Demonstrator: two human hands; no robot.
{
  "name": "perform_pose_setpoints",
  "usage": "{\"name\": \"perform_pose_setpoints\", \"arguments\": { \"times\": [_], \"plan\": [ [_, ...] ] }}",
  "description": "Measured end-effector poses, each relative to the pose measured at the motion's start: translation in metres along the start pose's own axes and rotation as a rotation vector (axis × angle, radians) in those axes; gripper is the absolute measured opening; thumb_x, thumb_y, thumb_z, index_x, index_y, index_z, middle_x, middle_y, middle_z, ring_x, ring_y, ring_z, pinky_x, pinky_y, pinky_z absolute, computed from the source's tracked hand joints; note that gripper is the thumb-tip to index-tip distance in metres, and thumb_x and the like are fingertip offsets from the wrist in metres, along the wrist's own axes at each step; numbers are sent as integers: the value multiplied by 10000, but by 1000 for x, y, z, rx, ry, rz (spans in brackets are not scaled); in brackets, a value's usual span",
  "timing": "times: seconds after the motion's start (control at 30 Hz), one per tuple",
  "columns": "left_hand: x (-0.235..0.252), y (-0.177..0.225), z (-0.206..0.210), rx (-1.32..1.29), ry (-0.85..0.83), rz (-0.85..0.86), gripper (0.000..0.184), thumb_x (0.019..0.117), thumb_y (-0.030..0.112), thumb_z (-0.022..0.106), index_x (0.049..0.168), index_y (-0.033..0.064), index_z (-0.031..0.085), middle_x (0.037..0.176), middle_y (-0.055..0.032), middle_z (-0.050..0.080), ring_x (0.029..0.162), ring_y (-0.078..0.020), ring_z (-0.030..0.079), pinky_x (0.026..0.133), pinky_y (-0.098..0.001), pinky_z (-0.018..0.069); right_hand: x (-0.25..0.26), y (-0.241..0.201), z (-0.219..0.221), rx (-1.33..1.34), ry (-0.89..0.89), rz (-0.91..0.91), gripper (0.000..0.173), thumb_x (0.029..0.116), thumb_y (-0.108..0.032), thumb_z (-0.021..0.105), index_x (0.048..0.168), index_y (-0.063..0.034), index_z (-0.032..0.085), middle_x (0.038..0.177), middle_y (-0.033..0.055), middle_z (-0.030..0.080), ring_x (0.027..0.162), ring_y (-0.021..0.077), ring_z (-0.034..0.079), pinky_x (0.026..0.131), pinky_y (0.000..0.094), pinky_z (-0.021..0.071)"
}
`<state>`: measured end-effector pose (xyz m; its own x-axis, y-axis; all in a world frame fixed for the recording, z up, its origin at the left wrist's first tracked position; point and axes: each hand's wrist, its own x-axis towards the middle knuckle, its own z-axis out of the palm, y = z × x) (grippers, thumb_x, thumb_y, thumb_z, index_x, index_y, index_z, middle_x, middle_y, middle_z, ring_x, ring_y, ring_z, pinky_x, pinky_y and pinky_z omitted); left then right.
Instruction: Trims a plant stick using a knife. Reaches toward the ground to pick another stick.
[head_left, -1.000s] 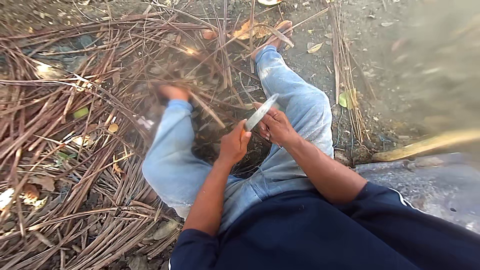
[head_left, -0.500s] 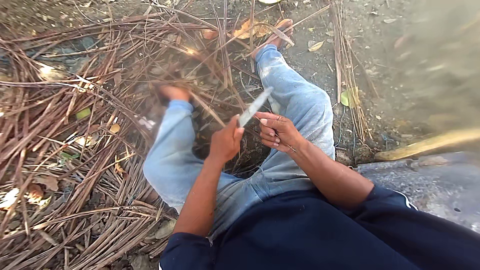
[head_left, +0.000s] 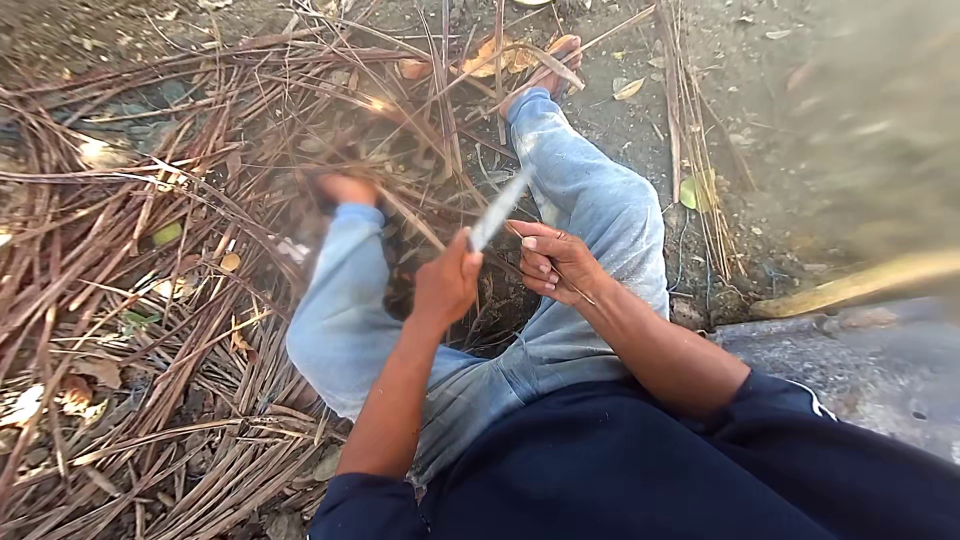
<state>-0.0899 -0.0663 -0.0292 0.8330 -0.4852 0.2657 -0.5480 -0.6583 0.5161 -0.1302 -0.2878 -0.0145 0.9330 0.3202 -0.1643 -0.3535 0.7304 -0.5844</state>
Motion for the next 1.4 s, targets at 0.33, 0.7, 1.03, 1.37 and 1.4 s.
{"name": "perform_pose_setpoints", "arguments": {
  "times": [0.33, 0.7, 1.03, 1.37, 1.4],
  "plan": [
    [2, 4, -11, -41, 15, 27, 646, 1096, 453, 245, 1387, -29, 562, 732, -115, 668, 562, -255, 630, 506, -469, 532, -5, -4, 4, 88, -128, 51, 335, 1003, -134, 528, 1319, -102, 637, 506, -67, 464, 390, 16, 447, 397, 167, 404],
    [15, -26, -44, -27, -43, -197, 605, 1116, 432, 221, 1425, 7, 521, 764, -181, 672, 645, -340, 672, 604, -547, 553, -13, -11, -3, 31, -171, 76, 417, 984, -142, 566, 1393, -76, 607, 499, -72, 456, 387, 12, 450, 391, 169, 413],
    [4, 13, -11, 89, -23, -16, 593, 1095, 431, 270, 1396, 5, 553, 768, -102, 670, 603, -274, 643, 525, -485, 531, -2, -8, 4, -14, 25, -41, 371, 983, -101, 529, 1338, -89, 633, 507, -66, 424, 387, 22, 415, 393, 181, 401],
    [5, 21, -14, 26, -49, -9, 598, 1088, 421, 283, 1404, -9, 552, 746, -102, 668, 588, -272, 643, 521, -490, 538, -6, -7, 8, 99, -68, 12, 187, 1010, -171, 527, 1138, -133, 658, 507, -69, 446, 385, 16, 435, 388, 168, 396],
    [4, 20, -16, 19, -49, -15, 603, 1091, 429, 277, 1405, -4, 556, 756, -116, 679, 593, -285, 652, 523, -501, 538, -7, -7, 8, 115, -88, 19, 190, 1015, -172, 528, 1146, -131, 658, 509, -68, 450, 386, 15, 439, 388, 166, 399]
  ]
}}
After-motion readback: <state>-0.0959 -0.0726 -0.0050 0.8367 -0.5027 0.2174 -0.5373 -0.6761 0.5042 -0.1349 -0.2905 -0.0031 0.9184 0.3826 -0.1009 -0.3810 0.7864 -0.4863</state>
